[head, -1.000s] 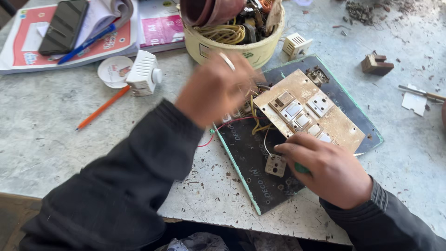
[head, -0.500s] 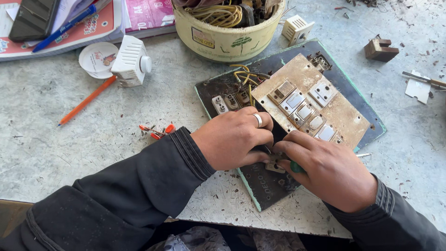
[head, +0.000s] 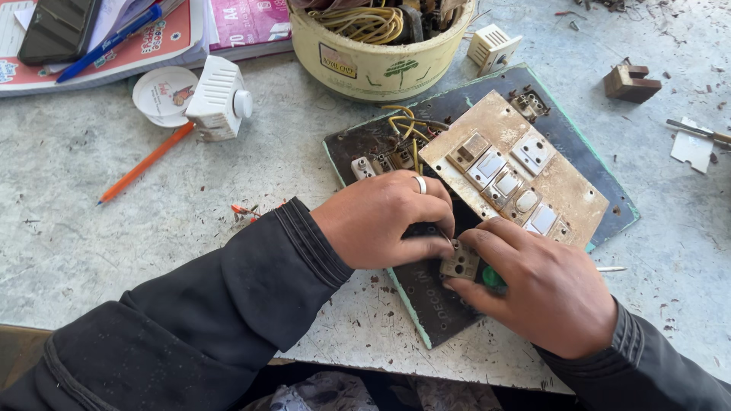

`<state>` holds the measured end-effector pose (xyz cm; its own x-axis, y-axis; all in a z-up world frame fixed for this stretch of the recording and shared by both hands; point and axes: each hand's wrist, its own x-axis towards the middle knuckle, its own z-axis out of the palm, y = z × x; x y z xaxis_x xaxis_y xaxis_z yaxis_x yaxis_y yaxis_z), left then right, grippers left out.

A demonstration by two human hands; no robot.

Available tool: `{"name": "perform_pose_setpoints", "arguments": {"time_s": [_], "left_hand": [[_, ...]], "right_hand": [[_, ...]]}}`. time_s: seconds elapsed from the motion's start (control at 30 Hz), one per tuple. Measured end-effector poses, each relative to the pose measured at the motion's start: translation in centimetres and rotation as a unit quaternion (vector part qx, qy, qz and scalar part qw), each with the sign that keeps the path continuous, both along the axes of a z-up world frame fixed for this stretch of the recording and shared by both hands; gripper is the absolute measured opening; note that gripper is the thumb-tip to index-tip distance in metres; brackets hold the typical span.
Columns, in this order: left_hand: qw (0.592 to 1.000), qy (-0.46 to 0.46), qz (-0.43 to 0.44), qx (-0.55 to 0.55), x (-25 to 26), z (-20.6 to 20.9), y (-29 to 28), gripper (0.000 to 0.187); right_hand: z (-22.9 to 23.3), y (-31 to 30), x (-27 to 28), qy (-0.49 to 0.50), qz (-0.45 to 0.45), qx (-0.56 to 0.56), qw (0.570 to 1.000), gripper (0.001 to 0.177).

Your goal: The person uses a green-handled screwdriver to tighten screws on a small electrical component mounted on a wooden board. They manipulate the wires and the component with both hands, ensuring the connections are secure.

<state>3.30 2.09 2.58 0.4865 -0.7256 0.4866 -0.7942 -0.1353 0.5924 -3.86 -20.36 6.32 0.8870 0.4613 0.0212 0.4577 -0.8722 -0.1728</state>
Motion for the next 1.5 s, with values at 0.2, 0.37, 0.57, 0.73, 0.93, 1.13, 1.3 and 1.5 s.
{"name": "perform_pose_setpoints", "arguments": {"time_s": [0.2, 0.37, 0.57, 0.73, 0.93, 1.13, 1.3, 1.5], "left_hand": [[0.998, 0.052, -0.024, 0.033, 0.5, 0.3, -0.2, 0.025], [0.996, 0.075, -0.033, 0.037, 0.5, 0.5, -0.2, 0.023], [0.993, 0.110, -0.024, 0.037, 0.6, 0.8, -0.1, 0.023], [0.992, 0.111, 0.001, 0.053, 0.6, 0.6, -0.4, 0.024], [0.993, 0.108, -0.002, 0.053, 0.7, 0.4, -0.4, 0.025], [0.986, 0.164, 0.007, -0.015, 0.6, 0.0, -0.4, 0.021], [0.988, 0.126, 0.009, -0.085, 0.3, -0.5, -0.6, 0.017], [0.988, 0.141, 0.019, -0.057, -0.1, -0.2, -0.6, 0.015]], "right_hand": [[0.4, -0.3, -0.6, -0.038, -0.026, 0.019, 0.999, 0.045], [0.1, -0.5, -0.8, -0.121, -0.010, 0.052, 0.991, 0.032], [0.7, -0.6, -0.7, -0.172, 0.012, 0.048, 0.984, 0.033], [1.0, -0.6, -0.4, -0.110, -0.031, 0.049, 0.992, 0.037], [1.1, -1.2, -0.2, -0.089, 0.011, 0.108, 0.990, 0.035], [0.8, -0.8, 0.0, -0.106, -0.055, 0.106, 0.987, 0.038], [0.4, -0.7, 0.0, -0.133, -0.039, 0.108, 0.984, 0.042], [0.3, -1.1, 0.2, -0.122, -0.013, 0.127, 0.984, 0.050]]}}
